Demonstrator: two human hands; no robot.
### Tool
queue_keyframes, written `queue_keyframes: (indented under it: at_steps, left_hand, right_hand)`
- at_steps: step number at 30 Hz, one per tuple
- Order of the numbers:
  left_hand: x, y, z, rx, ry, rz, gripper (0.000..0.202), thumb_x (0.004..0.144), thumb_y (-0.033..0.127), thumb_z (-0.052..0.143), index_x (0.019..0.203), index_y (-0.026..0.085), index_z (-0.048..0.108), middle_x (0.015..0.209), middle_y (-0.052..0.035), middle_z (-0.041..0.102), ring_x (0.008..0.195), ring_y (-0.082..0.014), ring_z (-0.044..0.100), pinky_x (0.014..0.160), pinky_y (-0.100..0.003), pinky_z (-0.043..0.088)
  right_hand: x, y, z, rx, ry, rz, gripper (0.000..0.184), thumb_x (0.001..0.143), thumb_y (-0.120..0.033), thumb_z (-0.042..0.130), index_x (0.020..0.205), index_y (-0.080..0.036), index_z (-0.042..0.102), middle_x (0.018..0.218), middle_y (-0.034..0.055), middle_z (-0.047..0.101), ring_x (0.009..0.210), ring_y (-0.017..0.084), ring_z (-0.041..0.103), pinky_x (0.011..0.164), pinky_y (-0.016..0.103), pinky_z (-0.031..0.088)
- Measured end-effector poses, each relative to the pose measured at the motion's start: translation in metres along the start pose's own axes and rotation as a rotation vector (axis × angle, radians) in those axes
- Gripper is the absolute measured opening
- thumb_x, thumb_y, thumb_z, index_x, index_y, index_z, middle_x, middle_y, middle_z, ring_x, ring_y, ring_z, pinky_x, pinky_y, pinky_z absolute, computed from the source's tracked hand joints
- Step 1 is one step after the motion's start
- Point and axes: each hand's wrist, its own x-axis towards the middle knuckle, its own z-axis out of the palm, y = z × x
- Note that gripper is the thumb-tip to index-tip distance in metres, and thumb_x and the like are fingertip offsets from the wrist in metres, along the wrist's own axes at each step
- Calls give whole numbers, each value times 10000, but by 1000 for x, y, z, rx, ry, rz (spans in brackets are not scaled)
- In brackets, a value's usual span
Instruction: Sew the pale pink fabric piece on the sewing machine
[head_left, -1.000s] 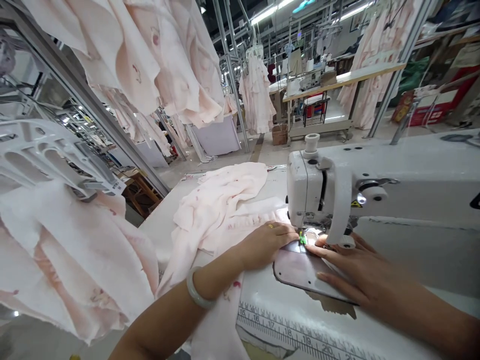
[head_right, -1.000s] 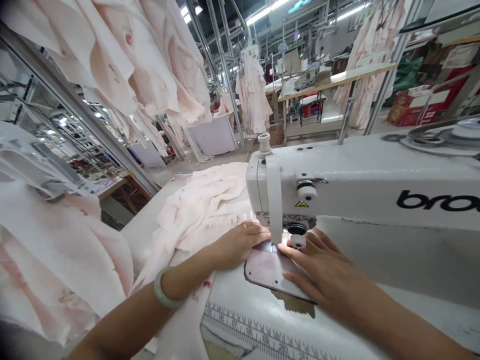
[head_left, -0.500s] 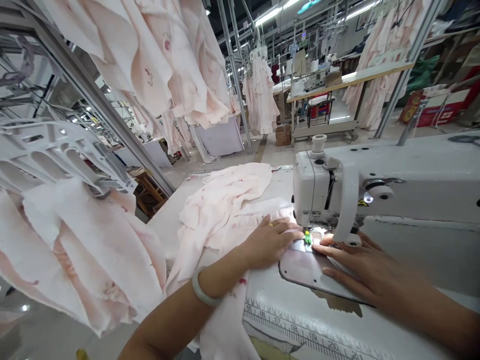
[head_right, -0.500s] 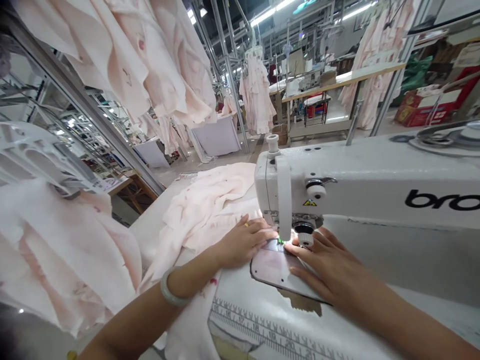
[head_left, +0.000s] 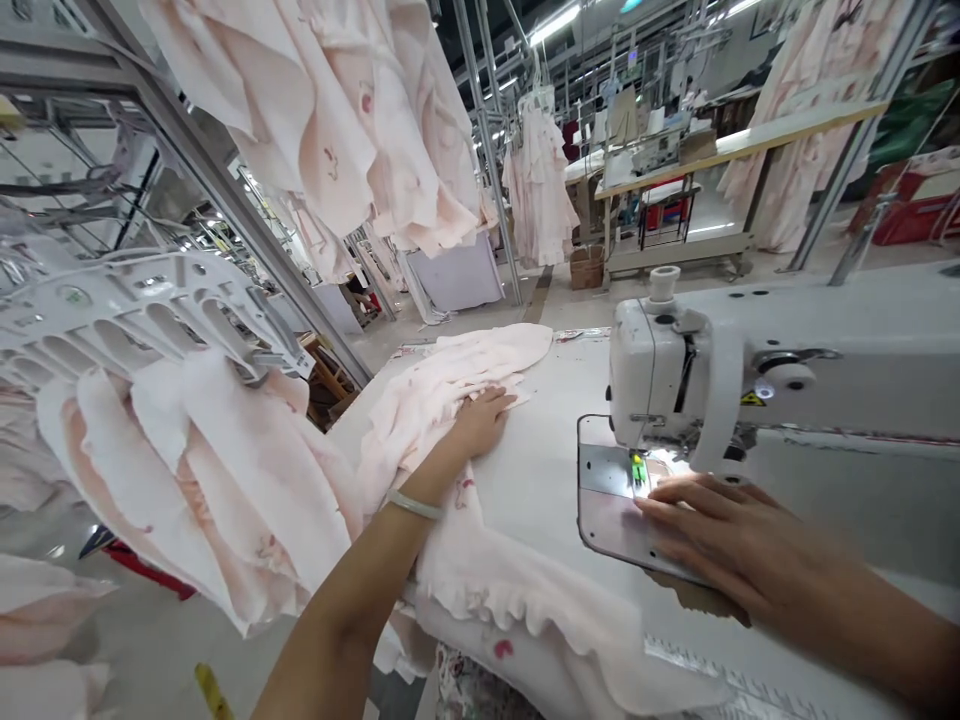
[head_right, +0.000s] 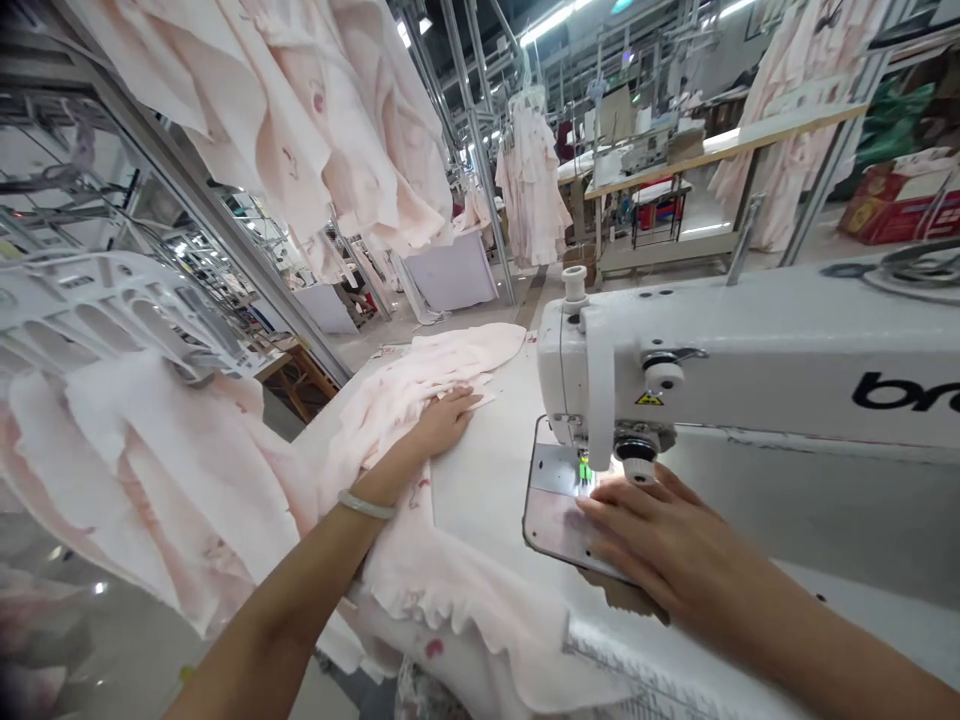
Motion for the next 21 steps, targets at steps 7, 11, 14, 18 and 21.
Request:
queue_keyframes:
  at_steps: [7, 11, 14, 18, 21]
  left_hand:
    - [-86, 65, -11, -286, -274, 385, 467, 987, 434, 776, 1401, 240, 684, 1359, -121, 709, 1299, -299, 663, 1140, -448, 543]
    - [-127, 87, -8, -238, -476, 460, 329, 883, 412, 903, 1054, 210, 708, 1128, -84, 703, 1159, -295, 655, 1087, -421, 508]
    - [-128, 100, -12, -264, -461, 306, 191, 958, 283, 789, 975, 214, 612, 1009, -31, 678, 1009, -230, 635, 962, -346, 493]
    - [-106, 116, -18, -499, -420, 44, 325, 894, 339, 859, 944, 227, 558, 948, 21, 648, 893, -187, 600, 754, -277, 423]
    - [-89, 120, -12, -607, -407, -14, 466, 750, 314, 969, 1062, 232, 632, 1035, 2, 661, 970, -210, 620, 778, -283, 443]
  right_hand:
    - [7, -19, -1, 79, -35, -32, 260, 1143, -470, 559, 1226, -322, 757, 1109, 20, 792, 1012, 263, 757, 920, 462, 578]
    - [5, -22, -7, 143, -96, -9, 252, 1102, -474, 625, 1253, -331, 767, 1098, 31, 787, 1015, 269, 754, 954, 471, 586]
    - [0, -23, -8, 184, -93, 28, 327, 1069, -521, 668, 1330, -345, 757, 1169, 50, 803, 1110, 310, 760, 1030, 503, 594]
    - [-6, -27, 6, 353, 0, 249, 417, 1082, -609, 610, 1374, -347, 751, 1205, 68, 807, 1094, 322, 773, 891, 429, 657]
    - [-8, -27, 16, 505, -60, 426, 437, 1105, -599, 564, 1398, -317, 724, 968, 45, 785, 799, 244, 755, 645, 330, 609]
